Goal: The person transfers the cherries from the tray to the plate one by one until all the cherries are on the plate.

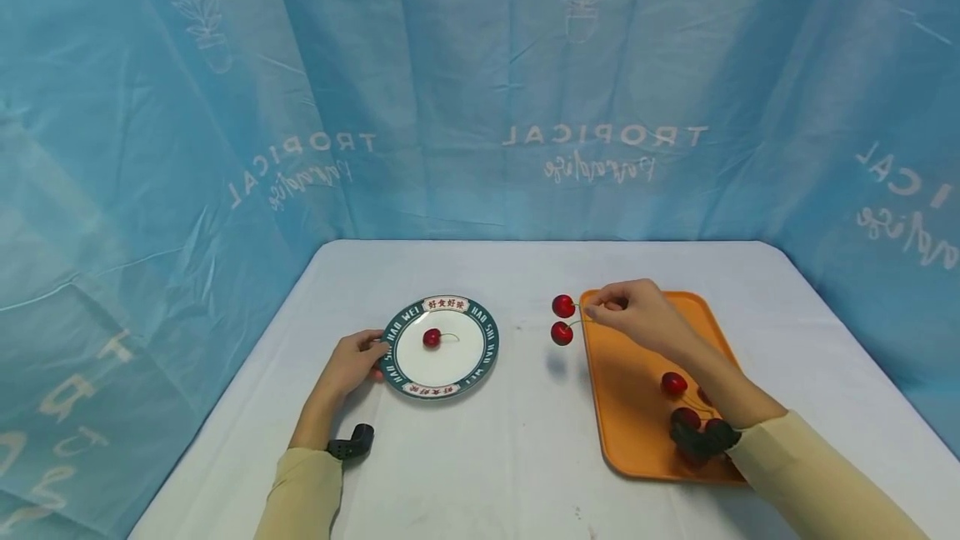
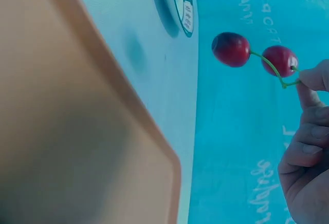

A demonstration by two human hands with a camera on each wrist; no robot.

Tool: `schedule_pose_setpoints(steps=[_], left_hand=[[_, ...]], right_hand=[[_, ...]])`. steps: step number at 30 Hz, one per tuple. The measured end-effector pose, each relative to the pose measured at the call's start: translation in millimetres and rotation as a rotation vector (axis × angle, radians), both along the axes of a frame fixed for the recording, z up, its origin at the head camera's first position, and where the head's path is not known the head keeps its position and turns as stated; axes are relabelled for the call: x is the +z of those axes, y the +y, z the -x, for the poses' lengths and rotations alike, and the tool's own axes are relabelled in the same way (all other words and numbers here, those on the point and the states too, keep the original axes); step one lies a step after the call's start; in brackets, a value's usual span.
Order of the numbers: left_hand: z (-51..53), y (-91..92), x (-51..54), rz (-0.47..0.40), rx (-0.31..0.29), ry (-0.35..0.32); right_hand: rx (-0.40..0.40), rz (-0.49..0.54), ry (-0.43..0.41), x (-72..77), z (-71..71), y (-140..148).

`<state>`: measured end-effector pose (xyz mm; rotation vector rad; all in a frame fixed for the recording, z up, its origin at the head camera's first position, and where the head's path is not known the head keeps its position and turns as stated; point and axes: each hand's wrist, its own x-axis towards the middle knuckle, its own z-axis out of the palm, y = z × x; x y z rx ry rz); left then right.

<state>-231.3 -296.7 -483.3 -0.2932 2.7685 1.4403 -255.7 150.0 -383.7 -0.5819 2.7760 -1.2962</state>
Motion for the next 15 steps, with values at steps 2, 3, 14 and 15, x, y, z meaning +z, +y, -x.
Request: schedule_pose_setpoints(steps=[2, 3, 14, 15], left_hand=[[0.5, 0.2, 0.3, -0.005, -0.003, 0.002], [0.7, 0.1, 0.4, -0.008, -0.004, 0.001], [1.1, 0.6, 0.0, -0.003, 0.008, -0.003], [1.0, 0.6, -0.2, 0.0, 0.008, -0.003]], right_hand=[[0.011, 0.006, -0.012, 0.5, 2.8, -3.4], [0.015, 0.009, -0.019, 0.7, 4.1, -5.2], [0.06, 0.024, -0.026, 4.3, 17.4, -33.5], [0.066, 0.027, -0.028, 4.5, 17.9, -36.2]])
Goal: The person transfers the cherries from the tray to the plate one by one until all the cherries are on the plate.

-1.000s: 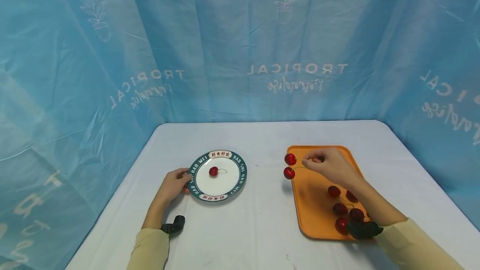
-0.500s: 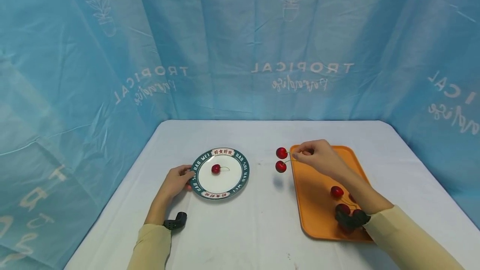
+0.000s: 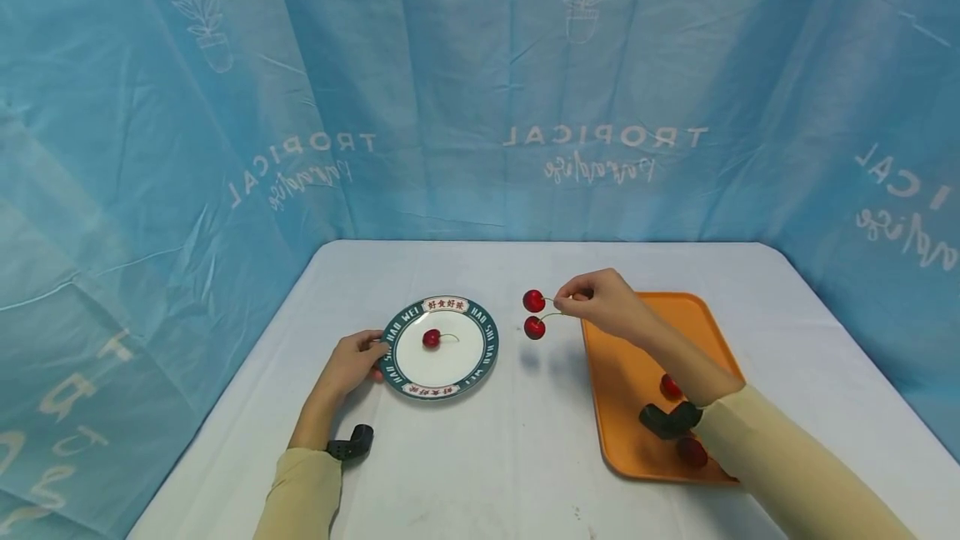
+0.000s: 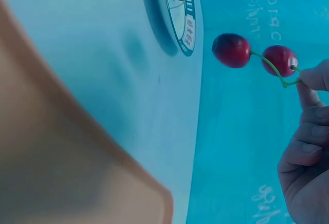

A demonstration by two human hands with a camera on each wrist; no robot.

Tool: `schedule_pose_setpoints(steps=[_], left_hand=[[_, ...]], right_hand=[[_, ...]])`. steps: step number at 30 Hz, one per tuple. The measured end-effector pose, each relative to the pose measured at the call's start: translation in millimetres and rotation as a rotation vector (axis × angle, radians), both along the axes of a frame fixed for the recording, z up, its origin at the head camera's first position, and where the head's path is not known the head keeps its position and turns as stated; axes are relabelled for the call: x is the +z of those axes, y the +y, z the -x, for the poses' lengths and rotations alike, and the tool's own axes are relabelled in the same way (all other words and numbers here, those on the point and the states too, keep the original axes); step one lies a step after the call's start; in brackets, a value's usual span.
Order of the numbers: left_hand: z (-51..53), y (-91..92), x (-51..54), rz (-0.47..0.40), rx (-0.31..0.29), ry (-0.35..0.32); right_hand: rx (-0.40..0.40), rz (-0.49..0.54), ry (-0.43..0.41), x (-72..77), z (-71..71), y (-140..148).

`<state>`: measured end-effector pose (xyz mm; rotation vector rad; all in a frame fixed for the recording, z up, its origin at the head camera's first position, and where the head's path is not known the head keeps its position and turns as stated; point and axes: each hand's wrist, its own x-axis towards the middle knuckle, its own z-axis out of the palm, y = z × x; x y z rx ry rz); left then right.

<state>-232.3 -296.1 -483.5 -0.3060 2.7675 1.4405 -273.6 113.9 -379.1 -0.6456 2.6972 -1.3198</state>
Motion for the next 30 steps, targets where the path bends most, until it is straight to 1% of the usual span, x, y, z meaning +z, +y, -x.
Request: schedule_pose_setpoints(steps=[4, 9, 15, 21, 26, 30], left_hand=[[0.2, -0.1, 0.4, 0.001, -0.002, -0.001], [-0.7, -0.6, 0.8, 0.003, 0.0, 0.003], [0.0, -0.2, -0.8, 0.012, -0.004, 0.01], [1.2, -1.2, -0.2, 0.013, -0.008, 0.0], [1.0, -1.8, 0.7, 0.013, -0.007, -0.008], [0.5, -1.0, 1.0, 0.006, -0.009, -0.011]], right_hand=[[0.026, -0.008, 0.013, -0.5, 2.2, -9.9], [0.052, -0.04, 0.034, -5.2, 8.0, -22.2], [0.064, -0.071, 0.037, -9.8, 11.3, -38.4], [0.096, -0.068, 0.039, -15.0, 16.2, -55.2], [0.109, -0.063, 0.01, -15.7, 19.2, -70.4], [0.117, -0.082, -0.017, -17.3, 24.1, -83.0]])
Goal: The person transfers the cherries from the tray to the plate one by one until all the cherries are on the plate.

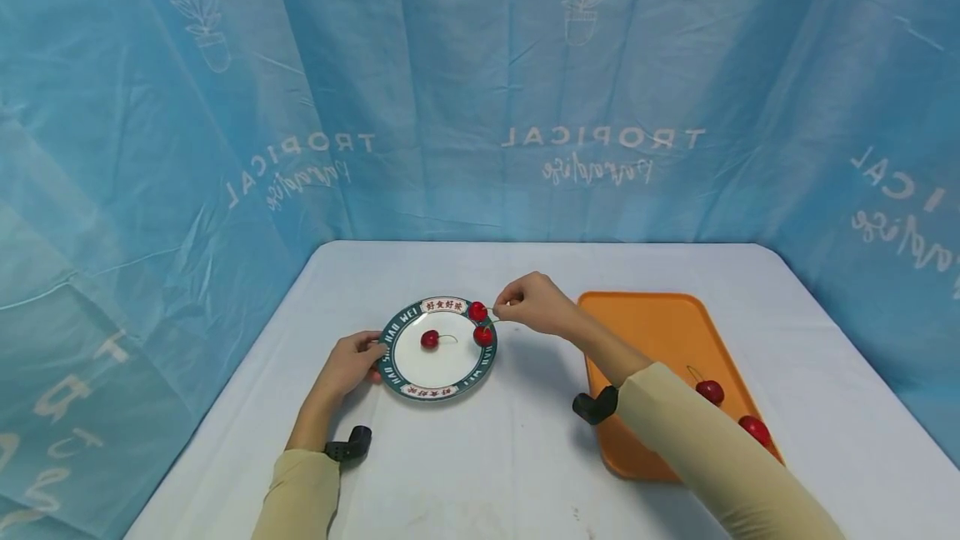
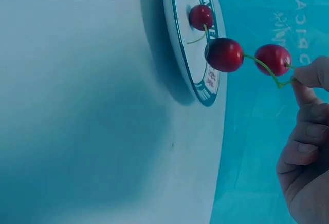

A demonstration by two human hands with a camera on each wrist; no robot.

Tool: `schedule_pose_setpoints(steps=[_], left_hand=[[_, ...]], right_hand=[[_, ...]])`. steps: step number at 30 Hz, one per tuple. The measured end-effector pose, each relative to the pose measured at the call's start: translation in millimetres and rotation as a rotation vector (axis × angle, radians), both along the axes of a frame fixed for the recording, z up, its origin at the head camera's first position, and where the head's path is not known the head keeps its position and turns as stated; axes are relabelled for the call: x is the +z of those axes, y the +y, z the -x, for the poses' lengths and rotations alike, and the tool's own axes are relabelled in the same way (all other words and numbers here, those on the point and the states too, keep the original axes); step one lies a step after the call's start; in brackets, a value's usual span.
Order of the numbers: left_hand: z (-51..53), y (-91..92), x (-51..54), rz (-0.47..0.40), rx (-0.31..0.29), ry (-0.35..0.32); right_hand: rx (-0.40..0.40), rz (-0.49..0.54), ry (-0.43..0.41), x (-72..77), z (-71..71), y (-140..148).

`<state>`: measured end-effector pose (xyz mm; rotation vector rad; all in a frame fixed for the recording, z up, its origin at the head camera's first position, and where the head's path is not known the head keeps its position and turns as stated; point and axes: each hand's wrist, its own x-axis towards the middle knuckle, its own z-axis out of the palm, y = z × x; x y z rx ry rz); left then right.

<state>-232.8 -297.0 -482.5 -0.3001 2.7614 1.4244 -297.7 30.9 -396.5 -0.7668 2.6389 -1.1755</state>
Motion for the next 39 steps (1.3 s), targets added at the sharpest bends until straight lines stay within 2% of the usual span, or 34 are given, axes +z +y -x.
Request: schedule_pose_setpoints(steps=[10, 17, 20, 26, 33, 39], left_hand=[[1.8, -0.3, 0.3, 0.002, -0.007, 0.014], [-7.0, -6.7, -1.7, 0.0, 0.009, -0.011], [-7.2, -5.7, -0.1, 0.001, -0.008, -0.001], [-0.8, -0.2, 0.5, 0.01, -0.016, 0.011], [1.2, 2.2, 0.7, 0.012, -0.015, 0.017], [1.4, -0.7, -1.5, 0.022, -0.003, 0.013]], right_hand=[[0.026, -0.073, 0.037, 6.4, 9.1, -30.1], [0.082, -0.184, 0.051, 0.3, 9.9, -52.0], [0.064, -0.2, 0.053, 0.8, 11.7, -55.7], [0.031, -0.2, 0.028, 2.5, 21.7, -59.2], [0.039, -0.196, -0.009, -8.8, 31.3, -67.1], [-0.001, -0.189, -0.002, -16.9, 32.4, -76.2]])
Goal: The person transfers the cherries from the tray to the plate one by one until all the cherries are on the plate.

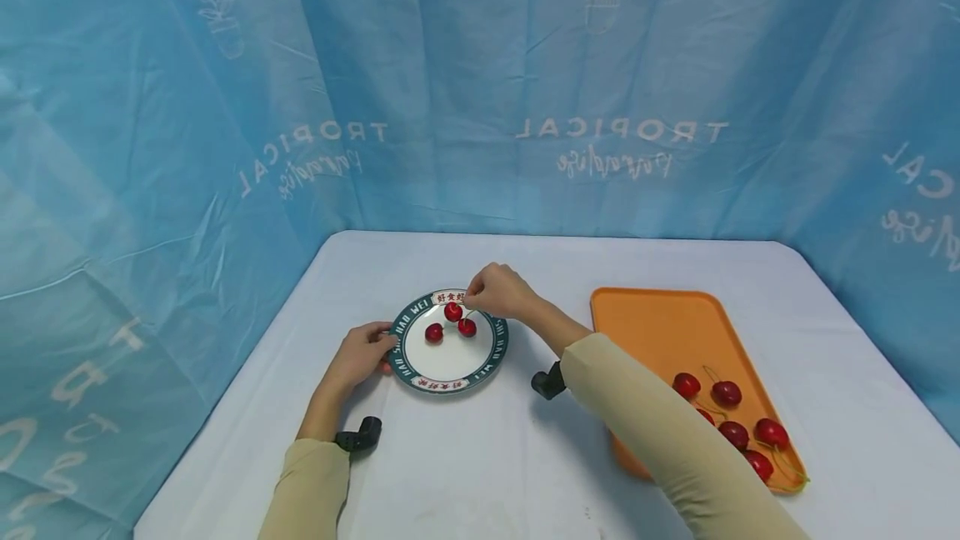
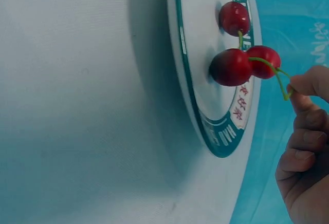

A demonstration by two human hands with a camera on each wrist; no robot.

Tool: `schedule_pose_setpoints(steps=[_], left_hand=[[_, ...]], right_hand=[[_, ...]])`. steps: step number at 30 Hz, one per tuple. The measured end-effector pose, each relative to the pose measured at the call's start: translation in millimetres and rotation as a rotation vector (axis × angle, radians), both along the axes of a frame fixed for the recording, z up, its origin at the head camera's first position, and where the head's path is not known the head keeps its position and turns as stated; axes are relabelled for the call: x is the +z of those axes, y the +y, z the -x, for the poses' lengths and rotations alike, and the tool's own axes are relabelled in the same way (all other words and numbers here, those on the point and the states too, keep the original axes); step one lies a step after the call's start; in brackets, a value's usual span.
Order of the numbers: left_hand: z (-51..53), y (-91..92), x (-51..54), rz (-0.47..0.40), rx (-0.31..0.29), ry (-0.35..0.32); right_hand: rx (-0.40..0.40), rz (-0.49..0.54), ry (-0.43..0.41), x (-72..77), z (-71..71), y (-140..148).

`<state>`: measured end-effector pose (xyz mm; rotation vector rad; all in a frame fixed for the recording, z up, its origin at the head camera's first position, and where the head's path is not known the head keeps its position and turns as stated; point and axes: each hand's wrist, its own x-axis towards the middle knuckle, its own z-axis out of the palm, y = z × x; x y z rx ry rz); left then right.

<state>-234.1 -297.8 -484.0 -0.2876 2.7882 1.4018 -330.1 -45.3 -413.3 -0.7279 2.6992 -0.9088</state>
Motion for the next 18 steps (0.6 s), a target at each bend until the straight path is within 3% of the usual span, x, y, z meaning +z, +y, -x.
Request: schedule_pose_setpoints(steps=[7, 18], left_hand=[[-0.8, -0.2, -1.6, 0.005, 0.007, -0.01], [0.9, 0.4, 0.4, 0.005, 0.011, -0.01]], right_hand=[[-0.054, -0.03, 0.013, -10.3, 2.2, -2.3], [-0.114, -0.012, -0.045, -22.2, 8.7, -1.0]])
